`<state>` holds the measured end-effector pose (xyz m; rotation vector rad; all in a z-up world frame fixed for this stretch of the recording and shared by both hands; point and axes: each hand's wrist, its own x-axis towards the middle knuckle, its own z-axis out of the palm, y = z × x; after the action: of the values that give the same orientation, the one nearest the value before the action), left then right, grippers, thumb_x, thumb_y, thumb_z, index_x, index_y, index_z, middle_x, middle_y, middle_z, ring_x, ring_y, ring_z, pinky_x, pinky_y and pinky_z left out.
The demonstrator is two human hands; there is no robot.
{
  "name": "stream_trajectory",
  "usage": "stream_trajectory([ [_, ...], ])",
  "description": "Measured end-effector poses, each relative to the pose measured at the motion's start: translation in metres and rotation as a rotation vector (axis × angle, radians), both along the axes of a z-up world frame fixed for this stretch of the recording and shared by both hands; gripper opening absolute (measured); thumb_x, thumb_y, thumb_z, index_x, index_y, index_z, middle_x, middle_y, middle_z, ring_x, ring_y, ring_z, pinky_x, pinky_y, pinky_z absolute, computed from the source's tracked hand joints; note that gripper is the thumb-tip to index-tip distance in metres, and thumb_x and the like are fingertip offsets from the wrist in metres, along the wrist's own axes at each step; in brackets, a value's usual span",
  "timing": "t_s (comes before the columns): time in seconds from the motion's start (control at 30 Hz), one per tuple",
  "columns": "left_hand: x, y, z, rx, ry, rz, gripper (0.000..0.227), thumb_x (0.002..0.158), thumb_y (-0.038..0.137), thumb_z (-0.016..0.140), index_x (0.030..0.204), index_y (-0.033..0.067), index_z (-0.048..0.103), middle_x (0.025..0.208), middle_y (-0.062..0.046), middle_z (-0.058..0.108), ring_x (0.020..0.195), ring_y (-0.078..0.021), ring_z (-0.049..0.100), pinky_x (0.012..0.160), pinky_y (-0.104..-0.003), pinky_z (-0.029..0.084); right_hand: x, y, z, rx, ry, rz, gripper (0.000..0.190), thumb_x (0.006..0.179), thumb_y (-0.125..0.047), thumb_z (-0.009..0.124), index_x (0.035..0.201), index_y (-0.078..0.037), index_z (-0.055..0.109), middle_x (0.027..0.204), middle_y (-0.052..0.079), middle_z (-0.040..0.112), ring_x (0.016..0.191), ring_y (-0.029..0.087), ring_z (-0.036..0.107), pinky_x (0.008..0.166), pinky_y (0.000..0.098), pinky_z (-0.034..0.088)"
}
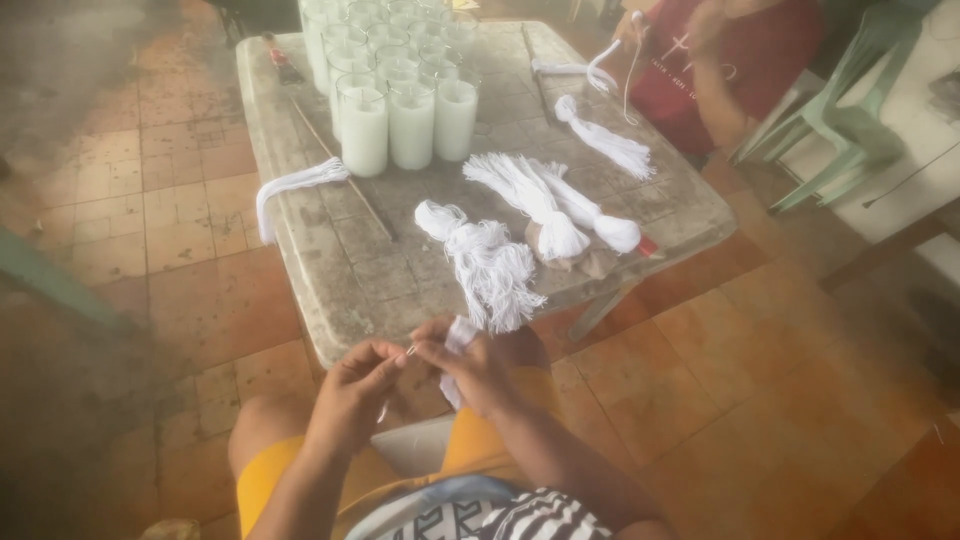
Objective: Tying bundles of white thread together using a single string.
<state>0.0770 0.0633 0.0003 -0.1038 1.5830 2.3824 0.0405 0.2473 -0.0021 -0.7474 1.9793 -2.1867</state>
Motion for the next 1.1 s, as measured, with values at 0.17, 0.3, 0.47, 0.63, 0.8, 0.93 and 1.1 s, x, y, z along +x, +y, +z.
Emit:
stream_trajectory([
  [0.17,-0.003,0.002,-0.012,-0.601,0.441,-0.125,0.008,0.086,0.011,0.076,0.081,0.0172,0.079,0.101,0.0,0.048,0.102,-0.0168,0.053,0.087,-0.029,0.06,0.007,-0.006,-0.006,-0.333,-0.814,0.439,0.031,0.085,-0.028,0.082,0.067,-0.009,0.066,0.069,-0.001,0.059,0.064,0.014,0.059,0.056,0.0258,0.053],
  [0.3,-0.006,0.001,-0.004,-0.618,0.683,-0.075,0.01,0.083,0.008,0.077,0.087,0.0176,0.079,0.103,-0.002,0.052,0.094,-0.0178,0.057,0.078,-0.027,0.063,-0.005,-0.017,-0.017,-0.583,-0.748,0.84,0.028,0.1,-0.025,0.073,0.115,-0.003,0.065,0.1,0.006,0.065,0.084,0.012,0.065,0.079,0.0198,0.061],
  [0.47,-0.012,0.003,-0.009,-0.369,0.511,0.354,0.008,0.088,0.011,0.078,0.086,0.0036,0.077,0.098,-0.007,0.05,0.091,-0.0181,0.054,0.073,-0.036,0.054,0.002,-0.009,-0.021,-0.064,-0.15,-0.173,0.013,0.09,-0.016,0.078,0.098,-0.007,0.072,0.076,0.005,0.067,0.073,0.012,0.066,0.07,0.0284,0.058],
  [0.63,0.004,0.011,0.017,-0.773,0.762,0.403,0.003,0.089,0.006,0.075,0.091,0.0048,0.074,0.098,-0.01,0.048,0.082,-0.0228,0.057,0.062,-0.035,0.053,0.014,0.0,0.014,0.108,0.25,-0.143,0.012,0.102,-0.018,0.063,0.097,-0.007,0.064,0.082,0.005,0.06,0.077,0.015,0.06,0.077,0.0316,0.054],
  [0.8,0.007,0.016,0.019,-0.848,0.86,0.37,0.01,0.081,0.002,0.077,0.089,0.0071,0.072,0.091,-0.01,0.054,0.07,-0.0238,0.061,0.053,-0.035,0.052,0.008,0.002,0.004,0.253,0.497,-0.261,0.01,0.104,-0.015,0.057,0.098,-0.008,0.061,0.086,0.004,0.058,0.082,0.018,0.059,0.082,0.0321,0.051],
  [0.93,0.004,0.012,0.015,-0.348,0.549,0.261,0.006,0.088,0.01,0.076,0.086,0.004,0.076,0.092,-0.007,0.052,0.085,-0.0181,0.053,0.071,-0.036,0.053,0.006,0.002,0.007,0.012,0.342,-0.219,0.005,0.101,-0.011,0.063,0.101,-0.008,0.061,0.089,0.003,0.061,0.077,0.011,0.059,0.075,0.0288,0.053],
  [1.1,0.006,0.015,0.014,-0.41,0.547,0.285,0.006,0.088,0.011,0.077,0.086,0.0048,0.076,0.093,-0.007,0.056,0.084,-0.018,0.056,0.071,-0.036,0.052,0.017,-0.002,0.019,-0.012,0.335,-0.175,0.004,0.1,-0.01,0.062,0.099,-0.007,0.065,0.096,0.006,0.061,0.078,0.011,0.057,0.075,0.0302,0.052],
])
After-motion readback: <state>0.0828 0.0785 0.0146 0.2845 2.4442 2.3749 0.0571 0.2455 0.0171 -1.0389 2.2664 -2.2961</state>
